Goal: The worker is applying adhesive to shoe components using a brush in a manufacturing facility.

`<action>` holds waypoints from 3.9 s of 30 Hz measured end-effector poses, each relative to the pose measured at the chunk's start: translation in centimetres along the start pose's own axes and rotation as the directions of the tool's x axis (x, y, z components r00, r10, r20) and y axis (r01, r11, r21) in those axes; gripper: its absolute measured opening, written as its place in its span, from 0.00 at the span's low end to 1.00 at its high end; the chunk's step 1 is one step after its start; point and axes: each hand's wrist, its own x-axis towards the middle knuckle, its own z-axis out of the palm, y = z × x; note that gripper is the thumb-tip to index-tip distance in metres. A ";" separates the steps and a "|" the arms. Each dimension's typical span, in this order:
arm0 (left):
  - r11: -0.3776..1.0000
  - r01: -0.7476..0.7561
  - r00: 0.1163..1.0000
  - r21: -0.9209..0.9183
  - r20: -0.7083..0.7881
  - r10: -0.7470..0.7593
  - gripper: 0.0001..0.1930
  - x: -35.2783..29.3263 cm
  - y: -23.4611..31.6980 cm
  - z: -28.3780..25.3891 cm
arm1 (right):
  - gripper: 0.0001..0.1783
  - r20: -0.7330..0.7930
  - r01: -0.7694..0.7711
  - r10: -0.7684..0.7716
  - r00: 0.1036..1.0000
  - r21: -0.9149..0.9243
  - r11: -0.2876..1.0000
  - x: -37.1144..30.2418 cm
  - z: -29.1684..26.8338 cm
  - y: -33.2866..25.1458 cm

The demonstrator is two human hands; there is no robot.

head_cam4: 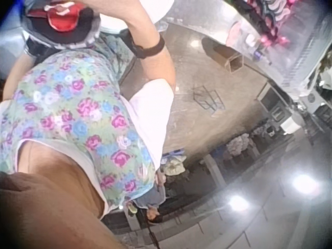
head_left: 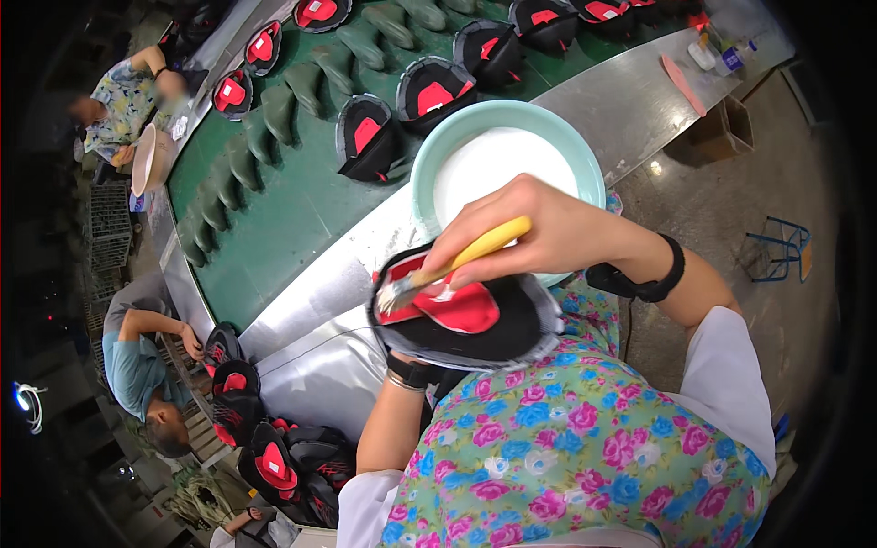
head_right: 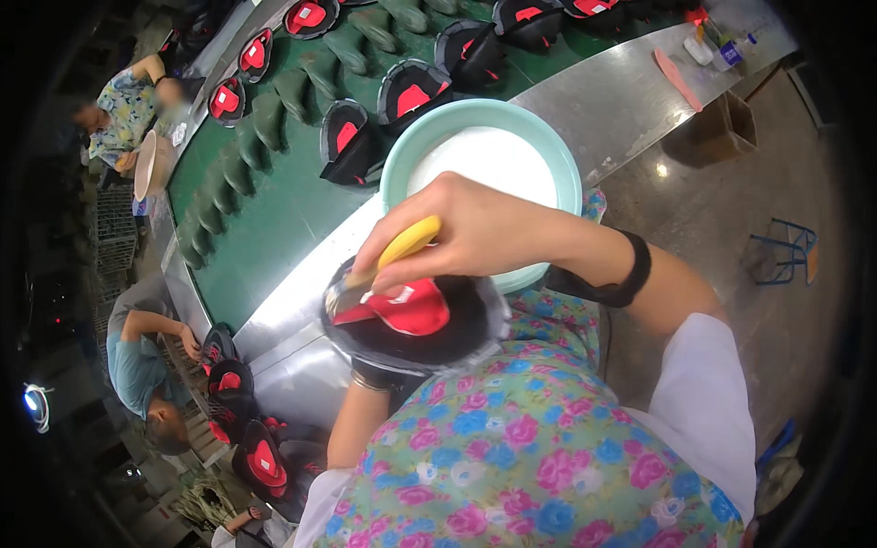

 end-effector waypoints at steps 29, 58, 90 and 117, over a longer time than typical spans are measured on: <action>0.753 -0.582 0.663 0.308 -0.356 0.658 0.28 8.8 17.4 -20.7 | 0.10 -0.556 -0.436 0.565 0.610 0.360 0.825 -1.1 1.1 4.2; 0.360 0.857 -0.479 -0.369 -0.313 0.820 0.60 -34.0 11.0 -26.2 | 0.19 -0.479 -0.425 0.395 0.784 0.048 0.904 2.2 8.7 1.3; 0.399 0.840 -0.085 0.368 -0.637 0.766 0.35 -28.8 15.1 -23.0 | 0.15 -0.396 -0.556 0.496 0.773 -0.045 0.830 1.9 12.1 3.3; 0.105 0.020 0.335 0.994 -0.106 0.936 0.15 -15.7 15.5 -6.3 | 0.16 -0.159 0.149 -0.247 0.956 -0.462 0.874 7.2 15.9 -0.5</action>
